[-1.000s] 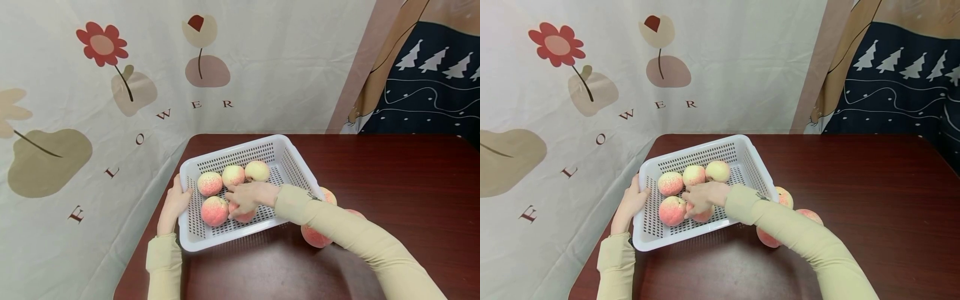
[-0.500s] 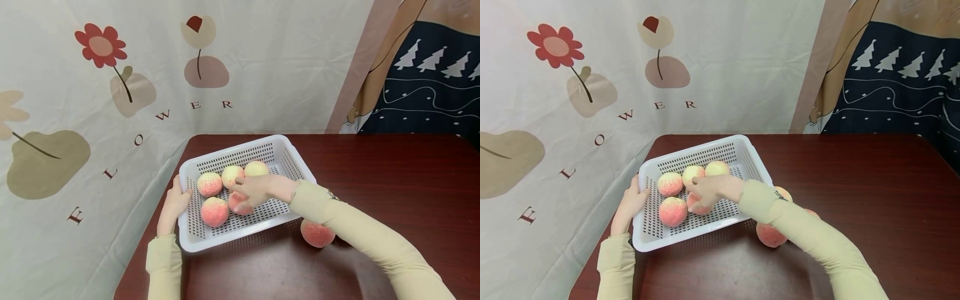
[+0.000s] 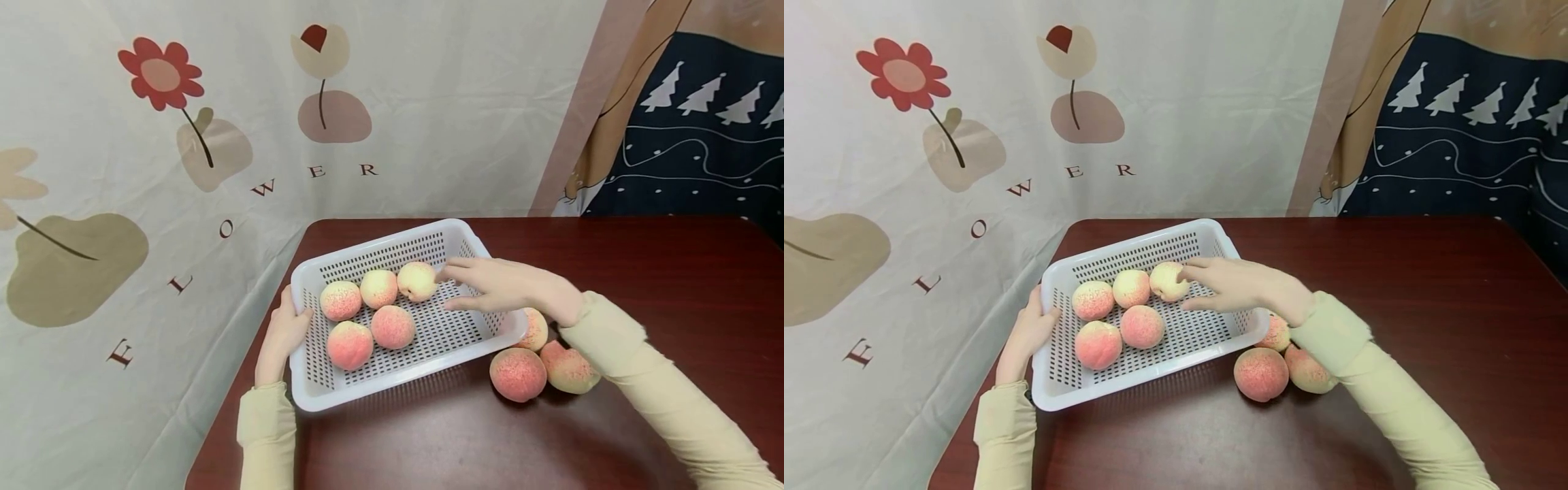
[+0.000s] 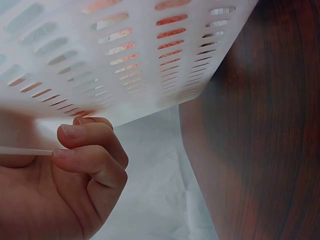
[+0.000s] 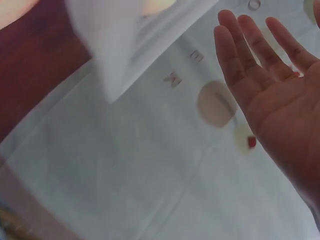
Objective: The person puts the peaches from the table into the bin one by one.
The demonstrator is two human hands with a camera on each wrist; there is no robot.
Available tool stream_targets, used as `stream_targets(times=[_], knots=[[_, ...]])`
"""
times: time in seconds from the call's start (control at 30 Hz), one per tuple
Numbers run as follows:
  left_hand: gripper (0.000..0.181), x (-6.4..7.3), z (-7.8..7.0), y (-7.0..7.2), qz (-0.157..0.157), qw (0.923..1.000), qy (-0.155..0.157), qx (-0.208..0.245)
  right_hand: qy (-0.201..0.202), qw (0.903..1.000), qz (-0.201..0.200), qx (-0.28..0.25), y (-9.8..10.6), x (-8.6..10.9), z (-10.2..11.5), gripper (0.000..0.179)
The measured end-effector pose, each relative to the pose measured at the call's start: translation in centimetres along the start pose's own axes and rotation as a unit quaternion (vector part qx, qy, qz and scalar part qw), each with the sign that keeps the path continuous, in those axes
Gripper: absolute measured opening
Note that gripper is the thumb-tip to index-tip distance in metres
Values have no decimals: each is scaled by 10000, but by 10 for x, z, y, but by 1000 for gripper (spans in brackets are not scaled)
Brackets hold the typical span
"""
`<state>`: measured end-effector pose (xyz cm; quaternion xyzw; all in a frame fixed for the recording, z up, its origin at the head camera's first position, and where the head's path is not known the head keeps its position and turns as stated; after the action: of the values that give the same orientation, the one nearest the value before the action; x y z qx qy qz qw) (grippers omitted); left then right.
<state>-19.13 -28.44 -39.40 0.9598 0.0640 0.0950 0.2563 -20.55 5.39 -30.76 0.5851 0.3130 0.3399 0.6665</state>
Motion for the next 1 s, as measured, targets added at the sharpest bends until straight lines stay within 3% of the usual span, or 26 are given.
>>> stream_targets(times=[0.33, 0.57, 0.77, 1.0], knots=[[64, -1, 0, 0, 27, 10000, -16, -16, -565, 9966, -593, -66, -12, 73, -44, 31], [65, -1, 1, 1, 6, 10000, -18, -38, -1146, 9919, -498, -237, -36, 120, -57, 35], [64, -2, 1, 0, 26, 10000, -17, 19, -1613, 9865, -219, -205, -56, 146, -55, 47], [64, -2, 2, -1, 29, 10000, -22, 48, -1662, 9859, 54, -186, -80, 154, -50, 49]])
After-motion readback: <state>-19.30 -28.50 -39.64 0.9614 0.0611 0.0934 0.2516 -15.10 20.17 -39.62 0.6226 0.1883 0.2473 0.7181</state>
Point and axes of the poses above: each hand's wrist, its own x-axis away from the middle knuckle, its own y-axis out of the back of the hand, z = x × y, the point moved 5 cm from there along -x, towards the middle knuckle, and after that the axes turned 14 degrees about x, right-handed, at the moved point
